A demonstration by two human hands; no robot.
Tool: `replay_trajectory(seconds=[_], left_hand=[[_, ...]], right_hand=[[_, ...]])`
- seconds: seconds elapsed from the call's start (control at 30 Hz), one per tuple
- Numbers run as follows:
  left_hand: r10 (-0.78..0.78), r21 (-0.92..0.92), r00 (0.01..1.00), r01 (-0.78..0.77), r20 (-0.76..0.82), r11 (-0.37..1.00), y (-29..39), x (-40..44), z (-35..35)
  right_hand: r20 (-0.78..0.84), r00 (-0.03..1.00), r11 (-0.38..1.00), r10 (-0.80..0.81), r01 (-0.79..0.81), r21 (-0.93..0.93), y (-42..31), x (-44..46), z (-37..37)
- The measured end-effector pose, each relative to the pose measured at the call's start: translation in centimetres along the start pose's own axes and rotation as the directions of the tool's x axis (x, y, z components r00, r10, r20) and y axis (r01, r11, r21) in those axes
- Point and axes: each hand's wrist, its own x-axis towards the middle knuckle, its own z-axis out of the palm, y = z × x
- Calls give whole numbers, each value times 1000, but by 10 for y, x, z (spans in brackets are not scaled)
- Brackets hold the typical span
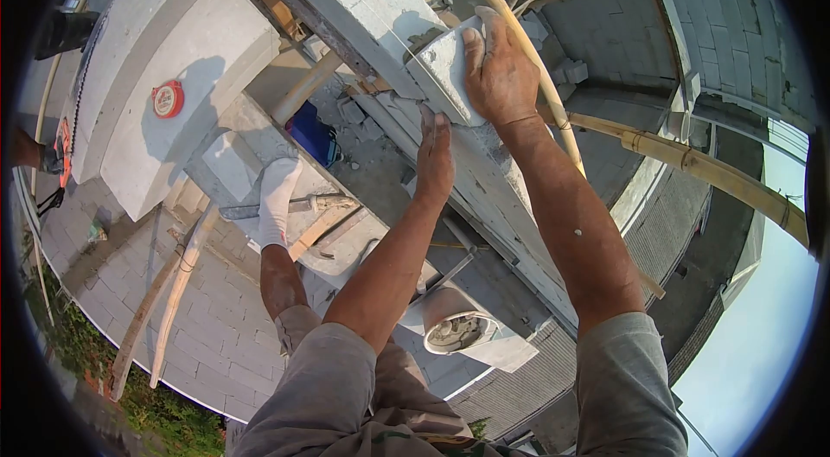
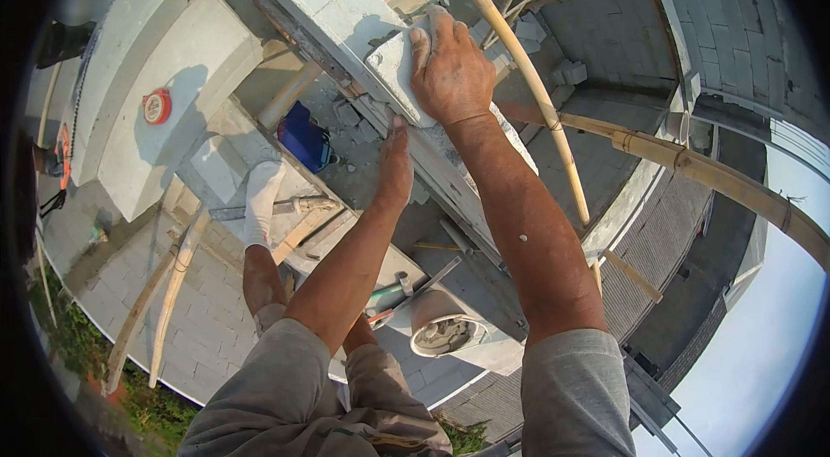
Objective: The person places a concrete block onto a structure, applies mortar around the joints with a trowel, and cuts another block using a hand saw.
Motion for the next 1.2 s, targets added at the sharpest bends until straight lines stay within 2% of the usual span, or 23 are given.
replay_trajectory(seconds=[0.1,0.2,0.33,0.43,0.7,0.73,0.8,0.93,1.0,1.1,1.2], left_hand=[[18,68,1000,-19,19,998,1,0,-2],[-9,72,998,4,66,997,1,2,-9],[-21,48,999,19,34,999,1,0,-9],[-3,86,1000,1,25,996,-2,2,-10],[-54,134,996,43,76,990,-3,0,-33],[-67,145,996,59,53,988,-5,-5,-37],[-79,164,997,77,9,983,-4,-12,-44],[-151,111,988,154,-29,982,-11,-16,-74],[-192,129,980,196,-42,972,-10,-14,-86],[-176,23,984,177,-34,984,0,-5,-85],[-189,71,982,189,-1,979,19,3,-76]], right_hand=[[1,1000,999,4,-4,37,1,0,0],[13,1000,999,16,-16,45,3,0,2],[-19,1000,998,-23,24,55,3,0,1],[10,1000,1000,-7,6,8,4,0,1],[62,998,997,14,-19,69,1,1,-3],[89,994,994,65,-73,86,1,1,-3],[45,998,995,43,-47,86,2,0,-1],[42,997,996,-57,54,74,4,2,-2],[66,997,997,-36,31,76,3,2,-5],[63,997,997,-40,36,65,4,4,-3],[97,995,999,5,-10,53,0,3,-7]])
